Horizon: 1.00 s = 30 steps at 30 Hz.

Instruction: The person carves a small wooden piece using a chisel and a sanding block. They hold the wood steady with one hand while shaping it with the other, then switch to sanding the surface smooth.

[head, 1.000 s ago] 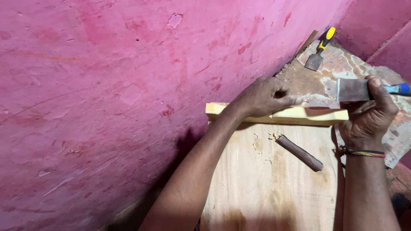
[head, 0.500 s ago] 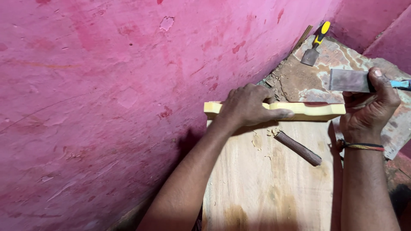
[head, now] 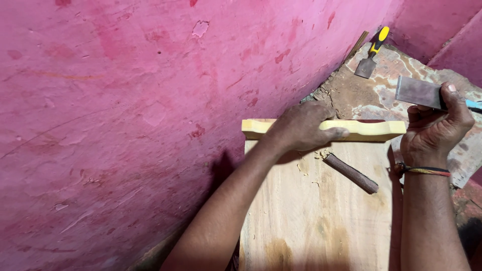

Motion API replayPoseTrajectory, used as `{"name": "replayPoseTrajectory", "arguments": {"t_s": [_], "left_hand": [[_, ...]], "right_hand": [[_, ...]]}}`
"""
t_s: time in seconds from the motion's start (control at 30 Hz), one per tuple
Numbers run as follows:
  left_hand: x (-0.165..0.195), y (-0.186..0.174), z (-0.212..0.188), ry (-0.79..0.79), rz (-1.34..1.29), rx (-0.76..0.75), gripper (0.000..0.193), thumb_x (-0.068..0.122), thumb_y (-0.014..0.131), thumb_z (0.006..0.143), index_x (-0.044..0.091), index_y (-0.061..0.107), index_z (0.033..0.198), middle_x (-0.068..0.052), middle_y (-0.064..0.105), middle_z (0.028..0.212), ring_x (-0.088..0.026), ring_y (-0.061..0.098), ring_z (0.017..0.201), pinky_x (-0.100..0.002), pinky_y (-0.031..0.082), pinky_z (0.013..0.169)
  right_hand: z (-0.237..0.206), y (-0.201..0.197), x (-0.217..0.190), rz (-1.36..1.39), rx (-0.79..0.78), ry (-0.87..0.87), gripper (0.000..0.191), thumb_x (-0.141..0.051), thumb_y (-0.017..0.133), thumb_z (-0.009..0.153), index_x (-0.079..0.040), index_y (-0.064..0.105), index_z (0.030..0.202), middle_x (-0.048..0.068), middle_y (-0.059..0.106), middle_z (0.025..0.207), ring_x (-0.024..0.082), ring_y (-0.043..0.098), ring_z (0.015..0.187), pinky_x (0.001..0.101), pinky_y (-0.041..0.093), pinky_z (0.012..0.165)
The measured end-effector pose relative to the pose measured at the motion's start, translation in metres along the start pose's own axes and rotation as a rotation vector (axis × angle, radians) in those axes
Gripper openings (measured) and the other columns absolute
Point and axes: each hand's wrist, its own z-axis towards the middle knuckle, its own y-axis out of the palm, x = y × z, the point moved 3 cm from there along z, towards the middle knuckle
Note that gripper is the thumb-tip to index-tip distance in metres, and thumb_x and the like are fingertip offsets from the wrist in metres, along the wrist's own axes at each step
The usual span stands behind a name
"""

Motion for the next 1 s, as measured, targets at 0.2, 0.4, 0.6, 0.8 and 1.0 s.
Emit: {"name": "replayPoseTrajectory", "arguments": {"t_s": [0.2, 0.4, 0.6, 0.8, 1.0], "left_hand": [[-0.035, -0.010, -0.003, -0.032, -0.480, -0.248, 0.046, 0.039, 0.075, 0.086, 0.009, 0.075, 0.120, -0.011, 0.071, 0.119, -0.024, 0.066, 0.113, -0.043, 0.056, 0.098], [-0.055, -0.020, 0.000, 0.018, -0.594, -0.315, 0.038, 0.030, 0.073, 0.091, 0.019, 0.073, 0.127, -0.005, 0.079, 0.119, -0.018, 0.073, 0.106, -0.040, 0.058, 0.097], [-0.058, -0.021, 0.003, 0.020, -0.689, -0.292, 0.031, 0.021, 0.068, 0.095, 0.018, 0.076, 0.124, -0.006, 0.080, 0.120, -0.017, 0.073, 0.104, -0.037, 0.059, 0.097], [-0.057, -0.026, 0.007, 0.141, -0.637, -0.276, 0.031, 0.019, 0.066, 0.096, 0.016, 0.075, 0.125, -0.004, 0.076, 0.127, -0.017, 0.070, 0.114, -0.036, 0.054, 0.103], [-0.061, -0.023, 0.009, 0.003, -0.693, -0.267, 0.039, 0.021, 0.075, 0.083, 0.016, 0.077, 0.122, -0.006, 0.079, 0.122, -0.019, 0.072, 0.109, -0.039, 0.055, 0.100]], "right_hand": [[0.002, -0.001, -0.003, -0.046, -0.074, -0.033, 0.017, -0.016, 0.073, 0.108, -0.010, 0.062, 0.097, 0.002, 0.067, 0.091, 0.015, 0.070, 0.084, 0.0275, 0.058, 0.075], [0.004, 0.002, -0.005, -0.046, -0.033, -0.029, 0.013, -0.017, 0.073, 0.105, -0.011, 0.064, 0.099, 0.002, 0.070, 0.095, 0.016, 0.072, 0.084, 0.0269, 0.058, 0.072], [0.003, 0.009, -0.013, -0.057, -0.066, -0.039, 0.009, -0.014, 0.072, 0.102, -0.011, 0.067, 0.109, 0.001, 0.071, 0.095, 0.015, 0.073, 0.084, 0.0260, 0.059, 0.071], [0.002, 0.017, -0.021, -0.049, -0.084, -0.076, 0.008, -0.012, 0.071, 0.105, -0.009, 0.066, 0.101, 0.003, 0.071, 0.096, 0.015, 0.072, 0.086, 0.0257, 0.059, 0.074], [-0.003, 0.034, -0.030, -0.125, -0.125, -0.120, 0.005, -0.010, 0.070, 0.105, -0.008, 0.066, 0.104, 0.004, 0.067, 0.089, 0.017, 0.069, 0.077, 0.0277, 0.058, 0.068]]}}
